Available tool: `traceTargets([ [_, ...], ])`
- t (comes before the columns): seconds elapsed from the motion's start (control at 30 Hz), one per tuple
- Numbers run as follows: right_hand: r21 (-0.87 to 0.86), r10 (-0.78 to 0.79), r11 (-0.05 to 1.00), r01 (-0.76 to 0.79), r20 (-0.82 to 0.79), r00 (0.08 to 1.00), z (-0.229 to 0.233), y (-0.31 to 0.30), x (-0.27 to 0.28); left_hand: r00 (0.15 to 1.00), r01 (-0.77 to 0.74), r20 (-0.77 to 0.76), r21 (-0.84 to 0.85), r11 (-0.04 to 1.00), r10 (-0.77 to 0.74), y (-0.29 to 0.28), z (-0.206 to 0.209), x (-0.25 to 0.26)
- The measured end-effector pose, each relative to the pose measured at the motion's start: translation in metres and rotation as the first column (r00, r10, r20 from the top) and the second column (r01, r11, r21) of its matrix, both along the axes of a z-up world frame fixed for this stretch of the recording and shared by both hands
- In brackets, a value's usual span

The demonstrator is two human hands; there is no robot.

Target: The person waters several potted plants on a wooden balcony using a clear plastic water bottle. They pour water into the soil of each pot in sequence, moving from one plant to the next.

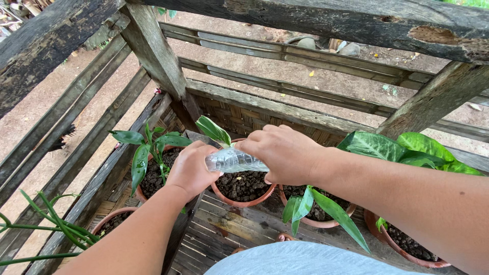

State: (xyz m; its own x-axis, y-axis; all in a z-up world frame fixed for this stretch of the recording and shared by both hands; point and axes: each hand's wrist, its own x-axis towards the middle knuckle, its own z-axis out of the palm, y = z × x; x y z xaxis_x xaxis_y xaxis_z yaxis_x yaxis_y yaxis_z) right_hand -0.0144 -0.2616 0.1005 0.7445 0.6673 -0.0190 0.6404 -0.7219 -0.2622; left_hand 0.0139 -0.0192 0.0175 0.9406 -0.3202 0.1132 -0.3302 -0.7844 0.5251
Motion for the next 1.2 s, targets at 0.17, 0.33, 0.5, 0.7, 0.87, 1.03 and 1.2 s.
traceTargets([
  [0.17, -0.005, -0.044, 0.999, 0.044, 0.032, 0.999, -0.006, 0.003, -0.003, 0.999, 0.031, 0.013, 0.032, 0.999, -0.031, 0.002, -0.003, 0.004],
  [0.33, 0.069, -0.068, 0.996, 0.065, 0.052, 0.996, -0.010, 0.002, -0.004, 0.998, 0.046, 0.034, 0.077, 0.996, -0.049, 0.001, -0.007, 0.005],
  [0.5, 0.149, -0.073, 0.987, 0.055, 0.123, 0.990, -0.015, 0.001, -0.007, 1.000, 0.029, -0.003, 0.054, 0.998, -0.029, -0.002, -0.005, 0.002],
  [0.7, 0.157, -0.097, 0.984, 0.080, 0.109, 0.989, -0.014, -0.001, -0.011, 0.998, 0.062, 0.024, 0.057, 0.996, -0.064, -0.005, -0.007, 0.002],
  [0.87, 0.143, -0.139, 0.982, 0.124, 0.100, 0.985, -0.013, 0.001, -0.016, 0.994, 0.090, 0.052, 0.046, 0.995, -0.092, -0.005, -0.008, 0.001],
  [1.03, 0.142, -0.148, 0.981, 0.133, 0.098, 0.984, -0.012, 0.002, -0.020, 0.991, 0.103, 0.076, 0.054, 0.993, -0.107, -0.005, -0.008, -0.001],
  [1.2, 0.135, -0.140, 0.983, 0.124, 0.115, 0.983, -0.013, 0.001, -0.022, 0.993, 0.096, 0.068, 0.060, 0.994, -0.100, -0.006, -0.010, -0.003],
])
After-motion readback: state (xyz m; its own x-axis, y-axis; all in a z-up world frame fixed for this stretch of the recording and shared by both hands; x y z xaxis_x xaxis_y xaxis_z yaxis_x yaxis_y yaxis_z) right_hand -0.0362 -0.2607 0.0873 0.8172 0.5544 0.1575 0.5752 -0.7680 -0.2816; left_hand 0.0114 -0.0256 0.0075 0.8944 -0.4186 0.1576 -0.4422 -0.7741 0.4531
